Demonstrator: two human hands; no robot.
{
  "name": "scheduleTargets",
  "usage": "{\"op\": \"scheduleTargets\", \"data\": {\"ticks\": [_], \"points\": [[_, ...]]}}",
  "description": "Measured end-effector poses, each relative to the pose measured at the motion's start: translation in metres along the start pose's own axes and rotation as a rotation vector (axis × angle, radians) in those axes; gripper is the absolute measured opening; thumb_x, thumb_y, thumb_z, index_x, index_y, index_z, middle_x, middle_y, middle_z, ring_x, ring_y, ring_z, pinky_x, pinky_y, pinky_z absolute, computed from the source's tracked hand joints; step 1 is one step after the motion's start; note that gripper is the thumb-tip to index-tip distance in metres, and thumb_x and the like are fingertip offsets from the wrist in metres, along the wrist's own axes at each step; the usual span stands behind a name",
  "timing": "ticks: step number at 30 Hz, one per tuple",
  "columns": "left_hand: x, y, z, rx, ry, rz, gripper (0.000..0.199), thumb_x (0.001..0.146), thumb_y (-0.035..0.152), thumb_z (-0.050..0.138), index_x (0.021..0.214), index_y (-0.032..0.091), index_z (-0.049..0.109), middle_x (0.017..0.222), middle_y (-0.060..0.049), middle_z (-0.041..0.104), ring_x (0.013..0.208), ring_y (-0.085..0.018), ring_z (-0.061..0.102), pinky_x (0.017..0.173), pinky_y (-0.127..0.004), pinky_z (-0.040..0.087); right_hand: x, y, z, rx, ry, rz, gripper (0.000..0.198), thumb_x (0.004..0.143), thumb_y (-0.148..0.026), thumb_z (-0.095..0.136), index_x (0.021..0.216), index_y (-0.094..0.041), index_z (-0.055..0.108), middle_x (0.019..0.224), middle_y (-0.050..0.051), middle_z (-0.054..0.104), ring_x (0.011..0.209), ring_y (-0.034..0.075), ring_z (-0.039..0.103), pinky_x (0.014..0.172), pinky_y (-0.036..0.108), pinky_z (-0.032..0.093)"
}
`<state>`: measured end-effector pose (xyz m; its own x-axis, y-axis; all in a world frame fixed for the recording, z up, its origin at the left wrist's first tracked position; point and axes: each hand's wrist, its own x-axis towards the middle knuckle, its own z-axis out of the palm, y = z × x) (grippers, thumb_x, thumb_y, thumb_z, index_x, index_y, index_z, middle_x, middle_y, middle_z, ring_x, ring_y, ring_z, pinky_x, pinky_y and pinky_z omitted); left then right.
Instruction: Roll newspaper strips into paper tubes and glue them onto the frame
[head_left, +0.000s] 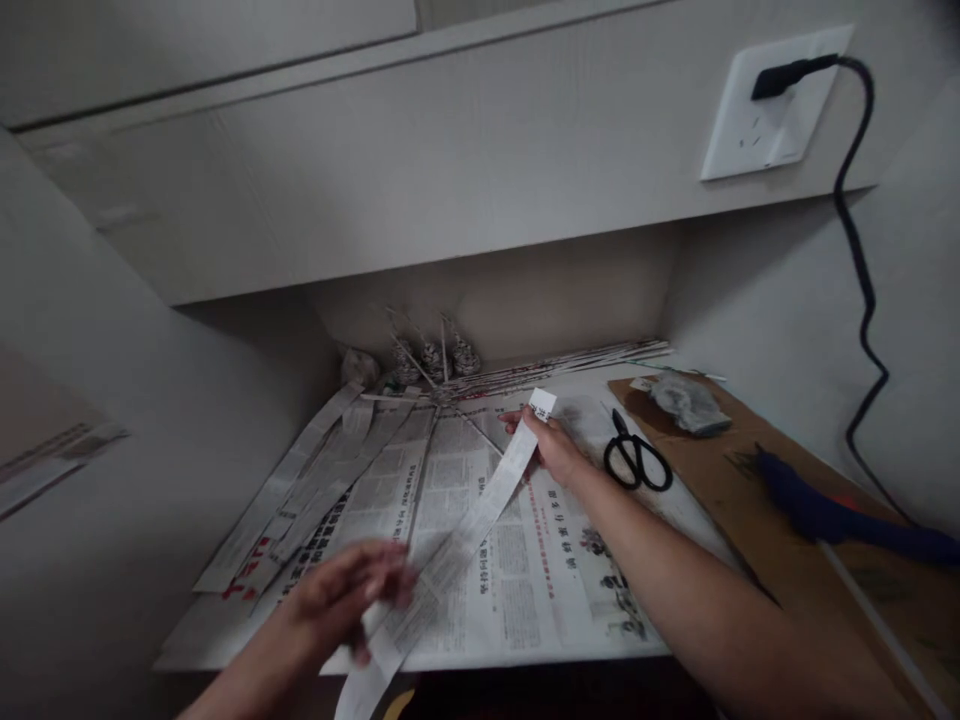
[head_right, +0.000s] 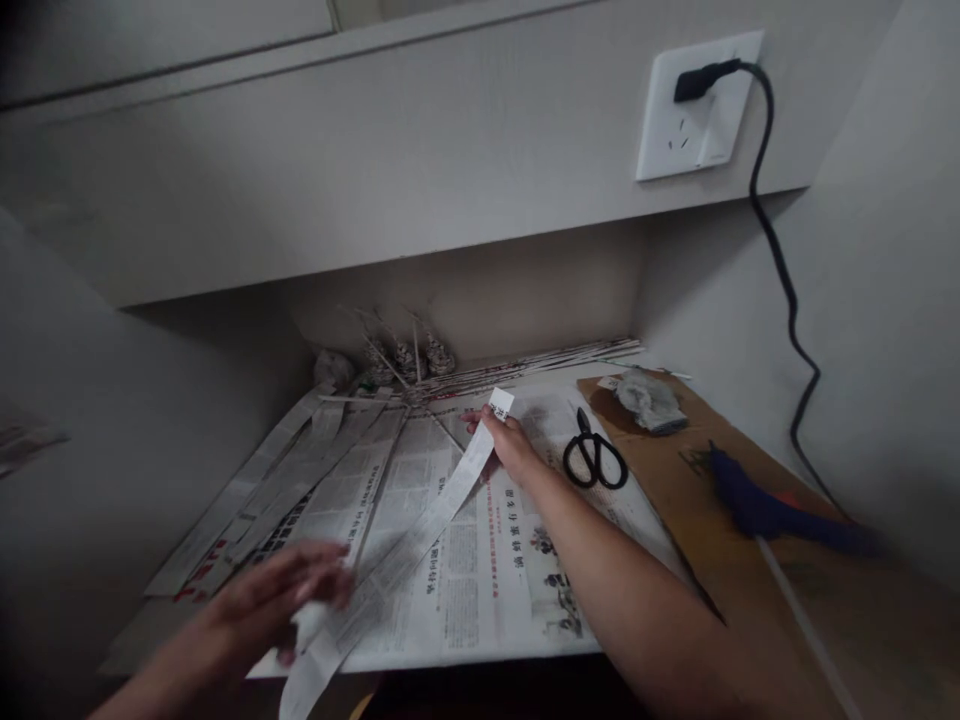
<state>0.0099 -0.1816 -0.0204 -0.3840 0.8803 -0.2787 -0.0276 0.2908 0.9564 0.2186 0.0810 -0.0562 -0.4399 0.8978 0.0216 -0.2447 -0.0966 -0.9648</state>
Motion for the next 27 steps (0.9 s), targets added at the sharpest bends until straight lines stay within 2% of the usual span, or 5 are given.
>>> {"op": "scheduleTargets", "data": {"ticks": [5,11,19,23,27], "points": [[0.085,0.078,0.078,-0.196,-0.327,0.095,0.043,0.070,0.021,0.071,0.111,0.022,0.059,0.124,-0.013,0.056,0.110,-0.026,0.056,0.068,-0.029,0.053,-0.005,-0.009,-0.001,-0.213,0.006,-0.219,0.050,0.080,-0.059,0.050,0.103,-0.019,0.069,0.094,0.006,0.065,0.079,0.019,0.059,0.063,0.026,0.046],[0.147,0.066,0.156,-0.445,-0.392,0.005,0.045,0.058,-0.003,0.069,0.099,0.014,0.061,0.094,-0.008,0.065,0.073,-0.014,0.063,0.071,-0.030,0.055,-0.001,-0.008,-0.005,-0.461,0.073,-0.417,0.039,0.087,-0.052,0.044,0.103,-0.026,0.069,0.123,0.004,0.054,0.112,0.022,0.050,0.093,0.032,0.041],[0.161,0.035,0.153,-0.388,-0.534,-0.065,0.021,0.066,0.024,0.076,0.080,0.012,0.066,0.078,-0.006,0.067,0.064,-0.013,0.064,0.058,-0.022,0.056,0.005,-0.003,-0.020,-0.628,0.180,-0.415,0.054,0.094,-0.051,0.022,0.106,-0.022,0.067,0.104,0.007,0.064,0.098,0.019,0.057,0.087,0.031,0.043],[0.165,0.030,0.146,-0.461,-0.535,-0.079,0.020,0.067,0.022,0.075,0.080,0.013,0.064,0.079,-0.003,0.066,0.073,-0.014,0.067,0.053,-0.017,0.054,0.010,-0.021,-0.045,-1.039,0.414,-0.410,0.047,0.097,-0.037,0.021,0.110,-0.021,0.064,0.109,0.009,0.062,0.103,0.019,0.055,0.093,0.030,0.039],[0.162,0.030,0.147,-0.493,-0.578,-0.067,0.019,0.069,0.022,0.074,0.080,0.012,0.063,0.079,-0.004,0.066,0.073,-0.015,0.067,0.060,-0.019,0.057,0.010,-0.058,-0.088,-1.478,0.552,-0.135,0.038,0.086,-0.027,0.050,0.123,-0.018,0.055,0.132,0.015,0.046,0.117,0.029,0.044,0.097,0.039,0.033]]}}
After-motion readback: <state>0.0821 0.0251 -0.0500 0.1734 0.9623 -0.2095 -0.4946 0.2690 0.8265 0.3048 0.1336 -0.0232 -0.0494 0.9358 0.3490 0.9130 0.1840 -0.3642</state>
